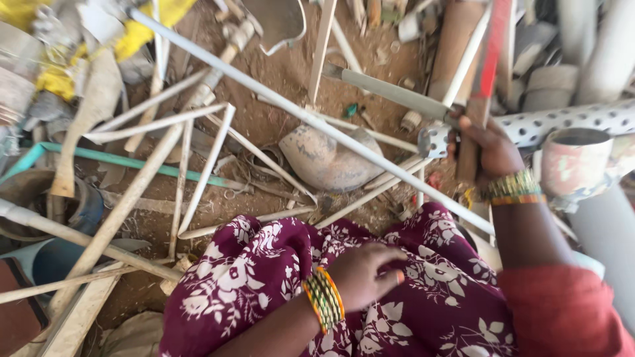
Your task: The person saws a plastic pipe using a hand saw, then handles and saws a different, thinner white plastic pipe among a pile of recycling scrap.
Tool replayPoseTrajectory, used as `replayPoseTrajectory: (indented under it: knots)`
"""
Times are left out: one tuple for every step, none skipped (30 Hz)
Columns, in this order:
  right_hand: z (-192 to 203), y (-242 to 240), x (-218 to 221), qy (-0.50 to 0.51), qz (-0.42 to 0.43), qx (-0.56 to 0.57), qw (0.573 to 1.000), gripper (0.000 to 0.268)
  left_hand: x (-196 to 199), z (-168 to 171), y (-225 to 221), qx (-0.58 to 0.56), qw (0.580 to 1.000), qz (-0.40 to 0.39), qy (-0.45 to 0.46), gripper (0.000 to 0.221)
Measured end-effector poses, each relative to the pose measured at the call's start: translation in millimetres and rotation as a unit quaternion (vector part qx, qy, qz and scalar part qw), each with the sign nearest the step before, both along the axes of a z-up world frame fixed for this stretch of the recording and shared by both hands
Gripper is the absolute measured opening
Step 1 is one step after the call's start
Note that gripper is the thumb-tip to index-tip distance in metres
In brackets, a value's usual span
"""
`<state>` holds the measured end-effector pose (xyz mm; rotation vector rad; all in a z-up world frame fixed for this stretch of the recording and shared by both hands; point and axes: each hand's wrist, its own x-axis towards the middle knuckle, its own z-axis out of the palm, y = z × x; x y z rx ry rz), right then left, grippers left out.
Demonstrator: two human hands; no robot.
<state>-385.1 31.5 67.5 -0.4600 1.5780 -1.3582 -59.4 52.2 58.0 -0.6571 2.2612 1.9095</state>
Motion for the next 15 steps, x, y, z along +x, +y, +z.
replayPoseTrajectory:
  knots:
    - [17, 13, 12, -0.011, 0.001, -0.016, 1.000, 0.034, -1, -7, -1, -0.034, 0.998, 0.032, 0.045, 0.044]
    - [33, 27, 24, -0.022, 0.002, -0.031, 0.999, 0.035, -1, -13, 0, -0.068, 0.992, 0.062, 0.091, 0.042]
    - [45, 43, 38, -0.035, 0.001, -0.044, 0.998, 0.036, 0, -16, 3, -0.023, 0.993, 0.083, 0.079, 0.047]
    - [54, 58, 53, -0.039, 0.020, -0.085, 0.995, 0.039, -2, -19, 1, 0.022, 0.992, 0.103, 0.067, 0.051]
    - [60, 73, 69, -0.044, 0.038, -0.126, 0.990, 0.041, -2, -21, 0, 0.067, 0.989, 0.121, 0.052, 0.056]
    - [65, 87, 84, -0.049, 0.057, -0.166, 0.983, 0.044, -2, -22, -3, 0.066, 0.986, 0.140, 0.062, 0.058]
    - [68, 100, 99, -0.070, 0.052, -0.154, 0.984, 0.043, 1, -22, -7, 0.064, 0.983, 0.158, 0.070, 0.061]
    - [69, 112, 114, -0.090, 0.047, -0.142, 0.985, 0.043, 3, -21, -10, 0.063, 0.979, 0.176, 0.078, 0.063]
    - [67, 123, 129, -0.111, 0.041, -0.129, 0.984, 0.043, 6, -20, -10, 0.162, 0.955, 0.223, 0.108, 0.065]
    - [60, 132, 144, -0.114, 0.043, -0.102, 0.987, 0.046, 10, -19, -10, 0.258, 0.918, 0.267, 0.138, 0.067]
    - [53, 140, 155, -0.114, 0.045, -0.077, 0.989, 0.048, 12, -18, -11, 0.350, 0.869, 0.306, 0.169, 0.070]
    - [43, 146, 164, -0.099, 0.104, -0.058, 0.988, 0.045, 14, -17, -11, 0.384, 0.838, 0.328, 0.206, 0.068]
    - [31, 150, 173, -0.083, 0.160, -0.037, 0.983, 0.043, 17, -17, -8, 0.418, 0.804, 0.346, 0.242, 0.066]
    - [20, 155, 178, -0.081, 0.198, -0.014, 0.977, 0.044, 19, -19, -6, 0.452, 0.767, 0.363, 0.276, 0.065]
    - [10, 160, 181, -0.077, 0.233, 0.011, 0.969, 0.046, 20, -22, -5, 0.451, 0.762, 0.361, 0.293, 0.064]
